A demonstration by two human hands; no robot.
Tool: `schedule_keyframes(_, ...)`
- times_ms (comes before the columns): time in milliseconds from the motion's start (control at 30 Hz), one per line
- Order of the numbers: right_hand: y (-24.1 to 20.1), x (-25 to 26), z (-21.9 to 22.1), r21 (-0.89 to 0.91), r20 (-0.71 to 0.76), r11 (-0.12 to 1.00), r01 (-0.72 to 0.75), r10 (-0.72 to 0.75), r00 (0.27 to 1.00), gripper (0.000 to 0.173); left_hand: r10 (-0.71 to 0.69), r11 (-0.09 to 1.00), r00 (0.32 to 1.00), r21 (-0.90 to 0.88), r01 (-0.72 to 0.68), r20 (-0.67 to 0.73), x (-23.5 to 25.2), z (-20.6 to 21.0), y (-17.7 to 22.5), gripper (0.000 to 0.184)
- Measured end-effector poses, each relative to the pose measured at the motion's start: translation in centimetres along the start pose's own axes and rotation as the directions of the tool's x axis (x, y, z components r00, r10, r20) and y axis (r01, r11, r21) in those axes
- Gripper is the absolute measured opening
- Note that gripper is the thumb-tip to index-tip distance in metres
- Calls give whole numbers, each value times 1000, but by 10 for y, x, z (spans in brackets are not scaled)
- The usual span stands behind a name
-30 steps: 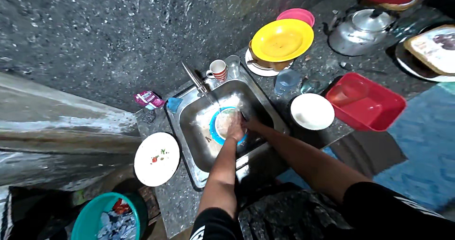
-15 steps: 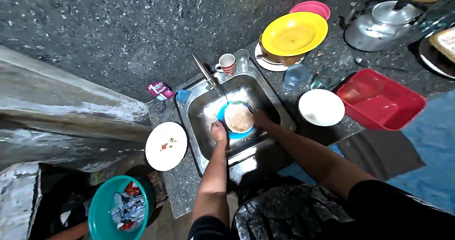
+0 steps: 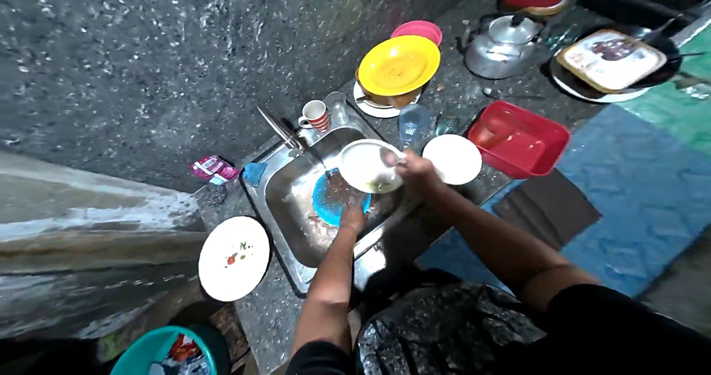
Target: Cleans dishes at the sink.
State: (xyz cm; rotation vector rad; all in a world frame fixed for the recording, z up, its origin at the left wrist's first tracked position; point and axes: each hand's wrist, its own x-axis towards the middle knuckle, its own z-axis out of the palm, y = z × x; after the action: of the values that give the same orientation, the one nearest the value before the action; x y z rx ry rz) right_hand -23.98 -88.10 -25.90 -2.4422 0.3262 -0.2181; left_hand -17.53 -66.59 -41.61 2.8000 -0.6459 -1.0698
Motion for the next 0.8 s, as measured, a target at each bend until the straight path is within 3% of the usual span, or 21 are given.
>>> schedule_keyframes(167, 52, -18, -70, 198, -13, 888, -415, 425, 905, 24, -41, 998, 998, 56, 39, 43, -16, -7, 0, 61)
schedule_keyframes(300, 83, -33, -92, 291, 0, 770, -569, 594, 804, 26, -44, 994, 990, 104, 30, 131, -35, -13, 6, 40)
schedule_keyframes(500, 96, -46, -108, 324, 10, 698, -639, 673, 740, 26, 26, 992, 1000, 126, -28, 15, -57, -18, -1, 43)
schedule_keyframes(633, 106, -44, -115, 179, 55, 740, -648, 650, 758, 32, 70, 996, 989, 64, -62, -129, -74, -23, -12, 44)
schedule_keyframes(800, 110, -37, -126, -115, 84, 830, -546, 556, 827, 40, 2, 997, 963, -78, -23, -269, -92, -50, -15, 41)
